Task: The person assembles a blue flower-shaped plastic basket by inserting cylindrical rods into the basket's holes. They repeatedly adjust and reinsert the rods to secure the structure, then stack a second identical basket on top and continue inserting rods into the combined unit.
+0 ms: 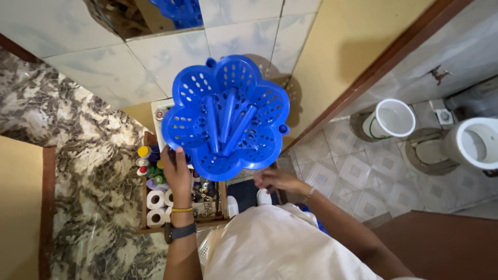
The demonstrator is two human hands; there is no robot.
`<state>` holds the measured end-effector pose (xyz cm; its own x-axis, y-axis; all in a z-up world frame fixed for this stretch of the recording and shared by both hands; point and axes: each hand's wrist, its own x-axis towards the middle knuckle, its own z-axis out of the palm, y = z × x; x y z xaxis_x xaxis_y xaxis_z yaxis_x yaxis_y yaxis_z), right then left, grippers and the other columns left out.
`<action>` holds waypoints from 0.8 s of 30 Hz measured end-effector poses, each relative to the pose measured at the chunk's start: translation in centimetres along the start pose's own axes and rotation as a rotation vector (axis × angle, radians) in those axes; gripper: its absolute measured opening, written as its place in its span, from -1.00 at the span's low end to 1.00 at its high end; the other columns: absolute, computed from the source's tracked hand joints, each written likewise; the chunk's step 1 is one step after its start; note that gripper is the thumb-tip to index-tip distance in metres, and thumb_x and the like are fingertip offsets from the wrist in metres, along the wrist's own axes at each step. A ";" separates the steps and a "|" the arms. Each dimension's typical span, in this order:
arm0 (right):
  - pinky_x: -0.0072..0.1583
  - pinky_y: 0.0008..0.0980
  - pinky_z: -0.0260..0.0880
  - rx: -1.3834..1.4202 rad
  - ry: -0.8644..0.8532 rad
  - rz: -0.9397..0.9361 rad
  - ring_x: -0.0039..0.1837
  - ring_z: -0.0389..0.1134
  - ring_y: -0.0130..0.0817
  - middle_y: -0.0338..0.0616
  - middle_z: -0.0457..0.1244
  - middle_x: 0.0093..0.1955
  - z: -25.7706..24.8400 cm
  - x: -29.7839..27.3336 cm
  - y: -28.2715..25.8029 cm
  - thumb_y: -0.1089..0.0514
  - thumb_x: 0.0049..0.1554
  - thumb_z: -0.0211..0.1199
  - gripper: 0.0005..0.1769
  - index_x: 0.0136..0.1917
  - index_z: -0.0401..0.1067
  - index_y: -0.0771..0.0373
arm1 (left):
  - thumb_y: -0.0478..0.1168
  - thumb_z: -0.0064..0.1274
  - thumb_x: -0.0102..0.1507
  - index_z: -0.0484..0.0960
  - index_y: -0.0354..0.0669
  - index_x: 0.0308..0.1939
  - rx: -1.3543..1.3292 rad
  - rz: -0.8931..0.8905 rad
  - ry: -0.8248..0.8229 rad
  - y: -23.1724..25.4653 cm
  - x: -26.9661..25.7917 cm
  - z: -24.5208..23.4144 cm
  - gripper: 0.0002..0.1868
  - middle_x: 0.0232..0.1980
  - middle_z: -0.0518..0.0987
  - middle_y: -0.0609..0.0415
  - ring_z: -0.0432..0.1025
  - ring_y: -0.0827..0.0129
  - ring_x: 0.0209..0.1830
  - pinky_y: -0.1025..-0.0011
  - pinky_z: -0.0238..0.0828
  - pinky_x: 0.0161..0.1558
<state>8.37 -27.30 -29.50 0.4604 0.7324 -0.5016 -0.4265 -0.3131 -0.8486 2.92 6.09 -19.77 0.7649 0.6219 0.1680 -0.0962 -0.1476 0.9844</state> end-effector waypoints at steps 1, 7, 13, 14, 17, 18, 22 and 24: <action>0.15 -0.24 0.52 -0.145 -0.090 -0.024 0.21 0.39 -0.35 -0.13 0.35 0.20 -0.5 -1.8 -2.4 -0.10 0.27 0.14 -0.55 0.28 0.44 0.20 | -0.02 -0.04 0.45 0.34 -0.38 0.37 0.007 0.022 0.019 0.4 0.0 -0.1 -0.45 0.20 0.53 -0.06 0.45 0.30 0.16 0.33 0.37 0.20; 0.10 -0.38 0.50 -0.629 -0.126 -0.271 0.11 0.45 -0.39 -0.24 0.43 0.14 -1.3 -9.3 -17.4 -0.03 0.23 0.24 -0.67 0.19 0.55 0.13 | -0.12 0.08 0.45 0.37 -0.42 0.33 0.529 0.388 0.172 5.9 -1.6 0.0 -0.50 0.27 0.45 -0.30 0.31 -0.09 0.30 0.05 0.17 0.34; 0.14 -0.21 0.45 -1.086 0.142 -0.631 0.13 0.44 -0.16 -0.15 0.40 0.09 -3.0 -5.6 -24.8 0.09 0.17 0.28 -0.78 0.09 0.55 0.10 | -0.15 0.17 0.29 0.48 -0.28 0.19 0.672 0.474 -0.056 11.3 -2.9 4.3 -0.55 0.20 0.50 -0.25 0.29 -0.12 0.31 -0.03 0.12 0.36; 0.18 -0.13 0.40 -1.199 0.171 -0.734 0.16 0.40 -0.06 -0.10 0.38 0.09 -3.4 -3.9 -25.3 0.13 0.16 0.30 -0.79 0.08 0.54 0.13 | -0.13 0.19 0.26 0.50 -0.26 0.17 0.700 0.461 -0.097 11.9 -3.4 5.3 -0.54 0.17 0.52 -0.21 0.28 -0.11 0.32 -0.07 0.09 0.37; 0.15 -0.01 0.34 -1.399 0.221 -0.751 0.15 0.34 0.04 -0.04 0.35 0.06 -4.3 1.2 -25.5 0.20 -0.01 0.33 -0.72 0.02 0.53 0.16 | -0.05 0.26 0.16 0.53 -0.22 0.13 0.769 0.451 -0.246 13.1 -5.8 8.1 -0.48 0.13 0.54 -0.13 0.24 -0.12 0.34 -0.19 -0.04 0.40; 0.14 -0.01 0.34 -1.465 0.237 -0.757 0.16 0.33 0.04 -0.02 0.35 0.06 -4.6 2.2 -25.0 0.20 -0.06 0.34 -0.69 0.01 0.53 0.16 | -0.03 0.29 0.12 0.52 -0.23 0.14 0.781 0.471 -0.311 13.2 -6.6 8.9 -0.42 0.14 0.54 -0.15 0.22 -0.15 0.35 -0.23 -0.10 0.39; 0.12 -0.02 0.34 -1.722 0.246 -0.750 0.16 0.34 0.00 -0.01 0.33 0.02 -5.4 5.0 -24.3 0.21 -0.01 0.34 -0.71 0.03 0.51 0.16 | -0.04 0.35 -0.07 0.47 -0.23 0.24 0.809 0.477 -0.541 12.5 -8.8 12.1 -0.17 0.20 0.50 -0.20 0.17 -0.14 0.39 -0.19 -0.19 0.44; 0.13 -0.02 0.35 -1.767 0.212 -0.755 0.15 0.35 -0.01 -0.03 0.33 0.00 -5.2 5.5 -24.4 0.21 0.02 0.34 -0.74 0.03 0.50 0.15 | -0.08 0.37 -0.06 0.46 -0.24 0.26 0.857 0.503 -0.549 11.4 -9.5 13.1 -0.17 0.22 0.50 -0.20 0.20 -0.10 0.40 -0.10 -0.12 0.45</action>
